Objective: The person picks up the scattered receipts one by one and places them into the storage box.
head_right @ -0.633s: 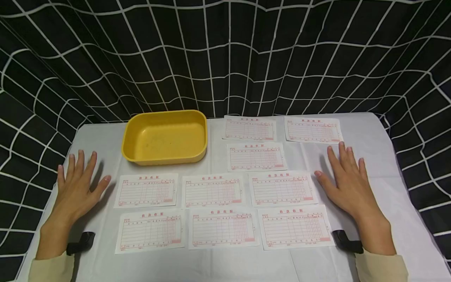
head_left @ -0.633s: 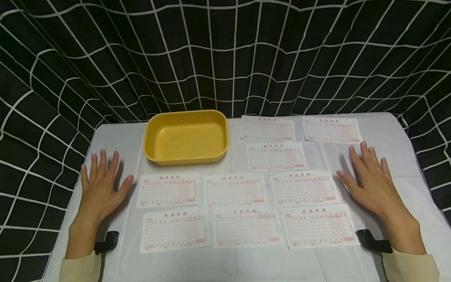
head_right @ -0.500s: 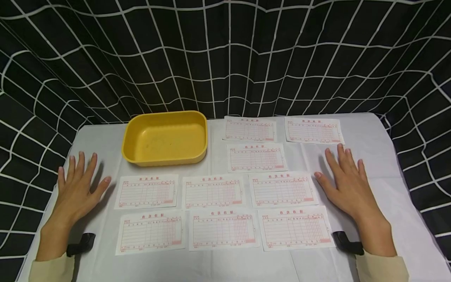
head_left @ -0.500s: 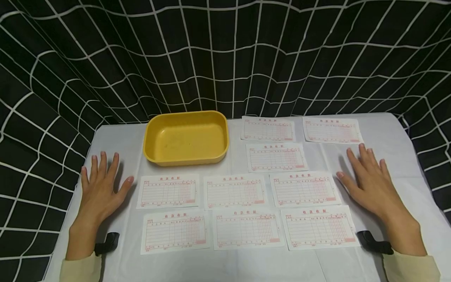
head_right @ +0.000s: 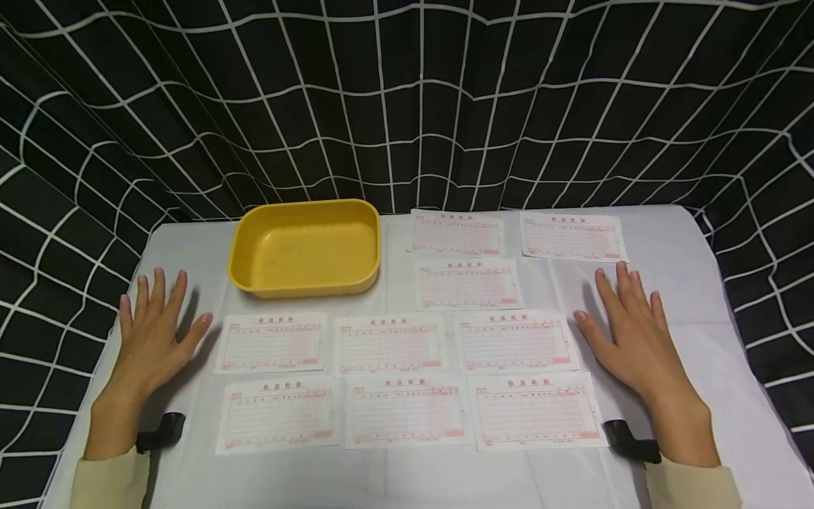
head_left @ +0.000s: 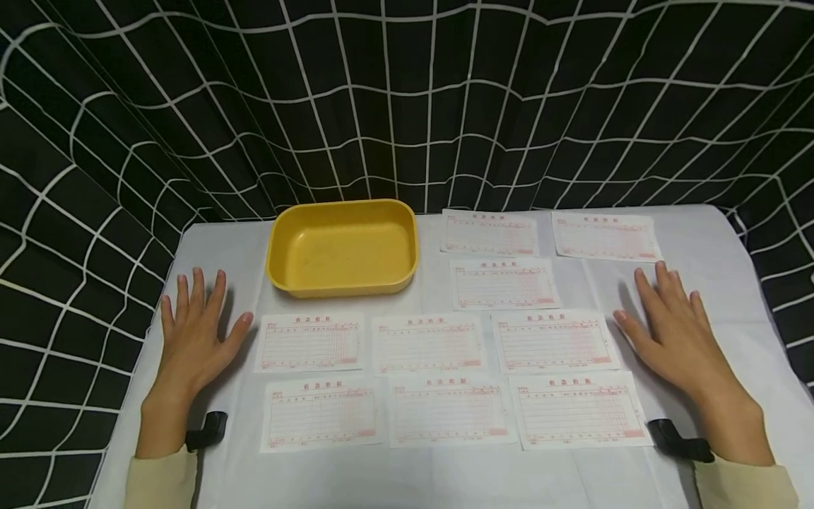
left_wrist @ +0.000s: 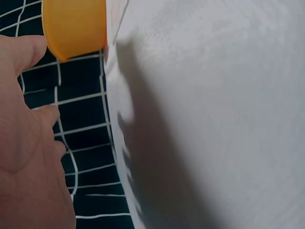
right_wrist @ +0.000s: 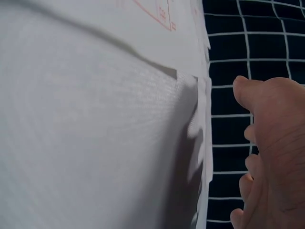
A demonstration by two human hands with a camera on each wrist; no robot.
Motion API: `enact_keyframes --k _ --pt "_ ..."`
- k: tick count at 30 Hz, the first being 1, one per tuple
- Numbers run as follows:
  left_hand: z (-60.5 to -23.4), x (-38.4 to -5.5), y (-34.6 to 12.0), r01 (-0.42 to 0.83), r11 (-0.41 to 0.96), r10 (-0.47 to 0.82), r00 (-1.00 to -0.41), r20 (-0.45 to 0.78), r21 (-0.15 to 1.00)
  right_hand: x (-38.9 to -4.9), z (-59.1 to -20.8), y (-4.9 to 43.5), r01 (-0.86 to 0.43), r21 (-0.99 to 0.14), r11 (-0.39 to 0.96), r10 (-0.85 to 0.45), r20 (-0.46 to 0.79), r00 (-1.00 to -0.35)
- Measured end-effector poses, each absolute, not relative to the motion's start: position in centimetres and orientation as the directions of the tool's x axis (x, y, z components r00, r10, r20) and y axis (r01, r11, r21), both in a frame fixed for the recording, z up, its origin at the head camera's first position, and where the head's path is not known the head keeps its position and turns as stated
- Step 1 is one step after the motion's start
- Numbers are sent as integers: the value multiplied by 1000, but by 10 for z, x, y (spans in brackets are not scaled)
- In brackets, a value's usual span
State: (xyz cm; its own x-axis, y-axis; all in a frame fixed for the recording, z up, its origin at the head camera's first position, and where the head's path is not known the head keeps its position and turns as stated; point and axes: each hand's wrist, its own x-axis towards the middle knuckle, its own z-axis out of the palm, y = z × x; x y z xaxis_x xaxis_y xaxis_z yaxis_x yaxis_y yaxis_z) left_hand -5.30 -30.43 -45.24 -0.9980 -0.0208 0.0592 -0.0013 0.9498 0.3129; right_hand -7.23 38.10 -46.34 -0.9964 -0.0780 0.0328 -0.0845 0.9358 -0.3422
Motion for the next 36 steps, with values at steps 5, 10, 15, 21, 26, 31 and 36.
enact_keyframes --k 5,10,15,21,26,31,36 --pt "-455 -54 -302 -8 947 -27 -998 56 322 -72 -461 380 -94 -357 930 -85 39 -996" --pt "-452 -56 -302 10 943 -15 -997 73 334 -71 -456 376 -96 -378 921 -86 43 -995" --pt "-445 -64 -298 29 929 -4 -996 87 369 -66 -448 373 -110 -417 902 -87 72 -994" --pt "-440 -78 -291 65 908 20 -993 113 413 -49 -443 365 -146 -478 866 -103 114 -988" --pt "-438 -88 -285 73 892 37 -995 89 445 -30 -443 355 -160 -479 863 -112 128 -985" --pt "-435 -97 -282 84 887 58 -996 71 455 -10 -444 346 -199 -465 863 -138 162 -977" --pt "-438 -110 -275 106 868 77 -994 78 486 7 -449 341 -258 -450 855 -159 245 -956"
